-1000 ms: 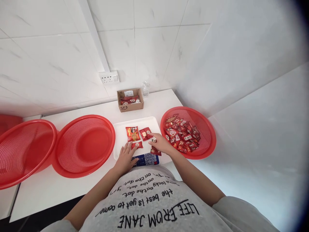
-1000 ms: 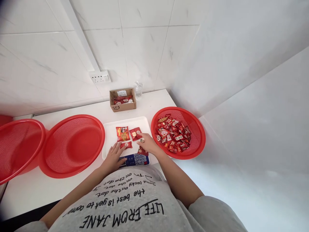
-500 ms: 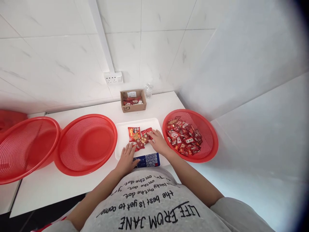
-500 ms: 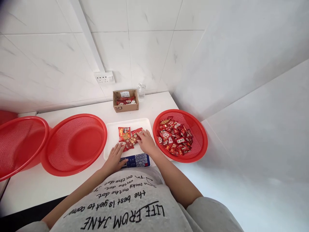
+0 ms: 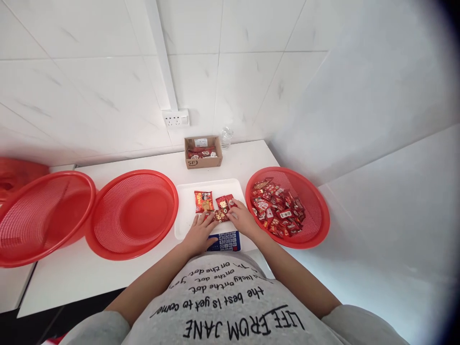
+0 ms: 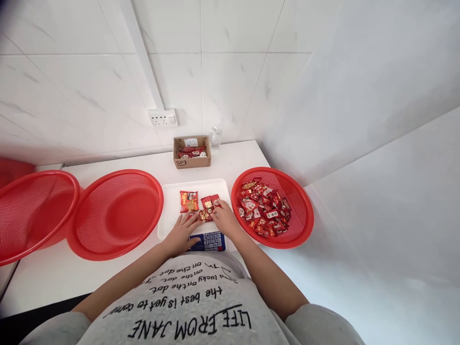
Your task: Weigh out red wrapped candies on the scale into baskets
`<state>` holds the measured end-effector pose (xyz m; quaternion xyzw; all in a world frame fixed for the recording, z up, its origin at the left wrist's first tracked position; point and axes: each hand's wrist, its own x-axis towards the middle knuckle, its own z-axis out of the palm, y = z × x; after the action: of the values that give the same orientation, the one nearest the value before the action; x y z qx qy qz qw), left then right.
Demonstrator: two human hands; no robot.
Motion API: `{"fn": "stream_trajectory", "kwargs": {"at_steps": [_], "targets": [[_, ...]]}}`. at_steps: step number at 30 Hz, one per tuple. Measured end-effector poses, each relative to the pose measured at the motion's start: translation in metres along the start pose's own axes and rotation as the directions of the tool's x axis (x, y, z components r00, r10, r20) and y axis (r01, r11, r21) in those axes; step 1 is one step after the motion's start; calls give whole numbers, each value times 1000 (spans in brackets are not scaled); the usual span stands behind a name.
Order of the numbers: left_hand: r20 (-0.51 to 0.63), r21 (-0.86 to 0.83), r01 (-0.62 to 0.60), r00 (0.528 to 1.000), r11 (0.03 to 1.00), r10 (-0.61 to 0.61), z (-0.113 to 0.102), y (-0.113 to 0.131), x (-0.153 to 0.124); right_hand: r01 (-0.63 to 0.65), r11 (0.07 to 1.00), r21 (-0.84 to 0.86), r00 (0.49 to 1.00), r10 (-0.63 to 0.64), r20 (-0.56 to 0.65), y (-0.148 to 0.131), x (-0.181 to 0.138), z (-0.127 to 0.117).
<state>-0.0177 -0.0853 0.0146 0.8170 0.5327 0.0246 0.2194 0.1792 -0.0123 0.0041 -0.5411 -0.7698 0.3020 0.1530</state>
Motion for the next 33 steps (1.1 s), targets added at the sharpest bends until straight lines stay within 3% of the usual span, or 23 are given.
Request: {"fn": "stream_trajectory", "kwargs": {"at_steps": [7,13,23,30,33], "targets": [[26,0,-88,996,996,88,6,-4,9,24,996,91,999,-26,21,-5,15,7],[-15,11,-60,998,998,60,2,-5,8,144,990,-12,990,-144,-10,-14,27,19],[-186,-20,165,968,986,-166,2,-37,-25,156,967,-200,983,-133,125,-22,21,23],[-269,-28,165,949,986,-166,0,-44,-39,93,982,-163,996,-92,8,-16,33,21],[-361,-3,225,908,974,-211,-3,-44,-39,56,986,-159,998,-59,-15,-13,38,22]]}}
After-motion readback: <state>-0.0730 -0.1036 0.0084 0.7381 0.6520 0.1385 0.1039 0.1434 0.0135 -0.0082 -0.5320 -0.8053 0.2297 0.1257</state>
